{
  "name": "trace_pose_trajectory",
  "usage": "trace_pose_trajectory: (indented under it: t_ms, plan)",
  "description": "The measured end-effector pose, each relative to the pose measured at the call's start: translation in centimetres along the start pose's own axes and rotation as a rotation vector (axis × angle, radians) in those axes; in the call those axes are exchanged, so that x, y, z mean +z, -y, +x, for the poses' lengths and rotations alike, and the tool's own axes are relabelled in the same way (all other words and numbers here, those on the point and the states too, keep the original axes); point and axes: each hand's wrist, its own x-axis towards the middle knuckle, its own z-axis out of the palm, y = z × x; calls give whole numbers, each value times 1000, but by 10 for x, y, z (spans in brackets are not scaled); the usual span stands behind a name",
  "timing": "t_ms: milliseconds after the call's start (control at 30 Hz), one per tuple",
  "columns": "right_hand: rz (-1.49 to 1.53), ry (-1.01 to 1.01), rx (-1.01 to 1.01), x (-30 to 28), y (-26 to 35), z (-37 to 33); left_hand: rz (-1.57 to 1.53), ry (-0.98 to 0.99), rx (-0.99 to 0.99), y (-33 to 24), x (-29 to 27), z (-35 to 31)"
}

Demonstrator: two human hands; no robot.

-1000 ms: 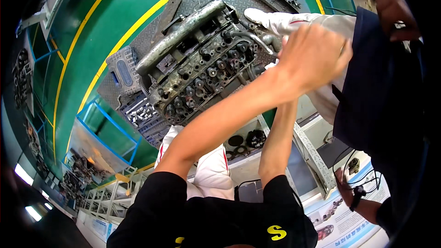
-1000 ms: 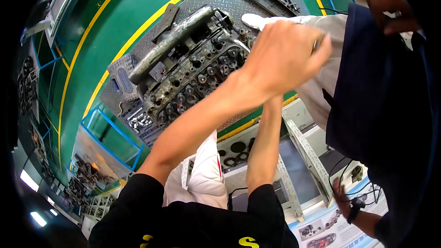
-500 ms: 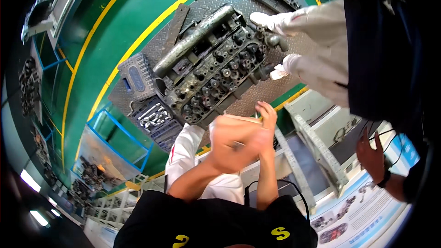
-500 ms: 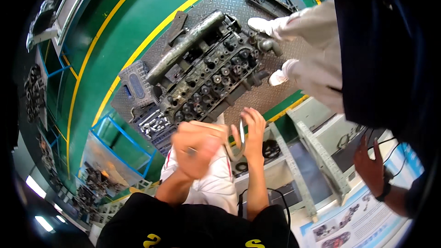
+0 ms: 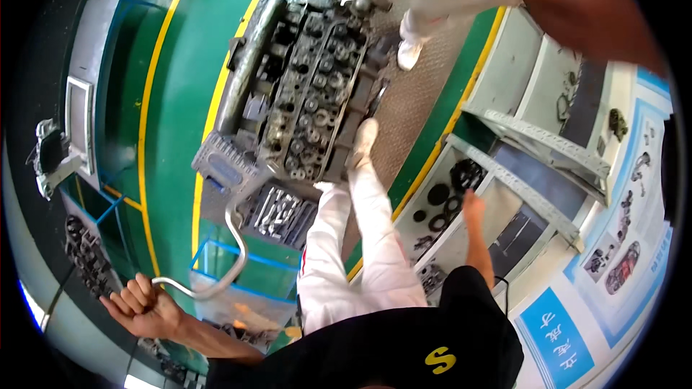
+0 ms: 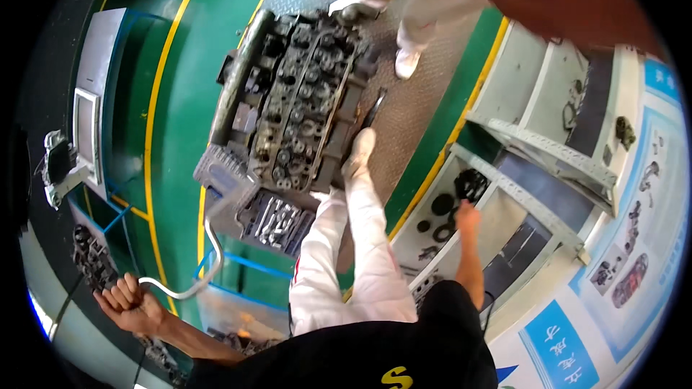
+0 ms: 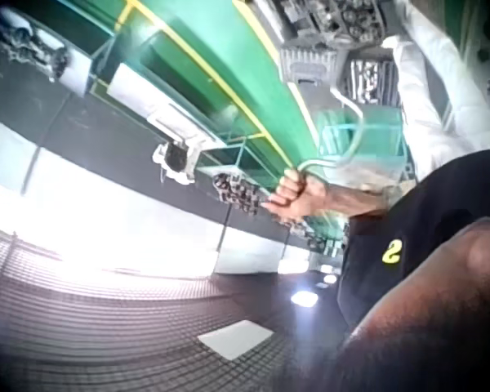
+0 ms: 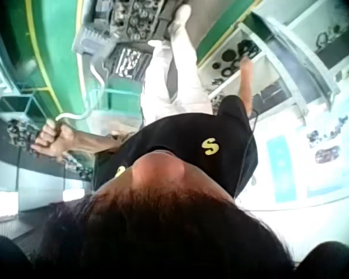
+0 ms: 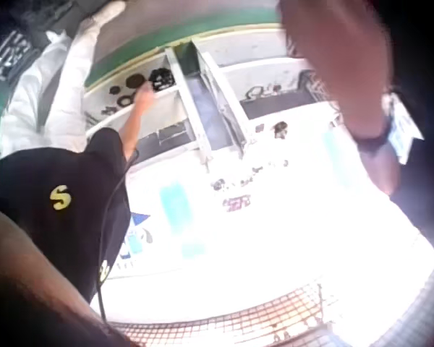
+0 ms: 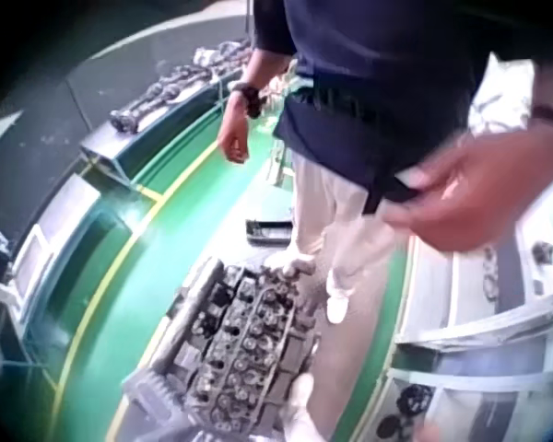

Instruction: The person disassembles an engine cylinder head assembly by loosening bolts with a speed handle wrench and a ratchet wrench, and removing engine components by hand.

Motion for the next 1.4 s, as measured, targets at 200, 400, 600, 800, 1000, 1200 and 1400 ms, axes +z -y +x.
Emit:
trace_pose_trajectory:
  t_ms: [200,400,600,800,1000,1200,1400]
  plan:
    - [206,33,-65,95,16,-22,111,-133,-112,58,-17,-75]
    - [399,557,-185,212,214,2,115,-209,-331,169,-5,-151]
    - [417,654,-291,352,298,72,879,237,-425,364,-47,-226]
    - [153,499,-525,439,356,124,1196,656,-117,576,-164,-246]
    - [419,191,-747,474,364,140,1093,699,-179,633,-191,-253]
    - [242,301,-707,494,355,143,1189,716,-160,629,-199,-270]
    - [311,289,-772,510,338,136,1340,957,-265,631,-230,-331]
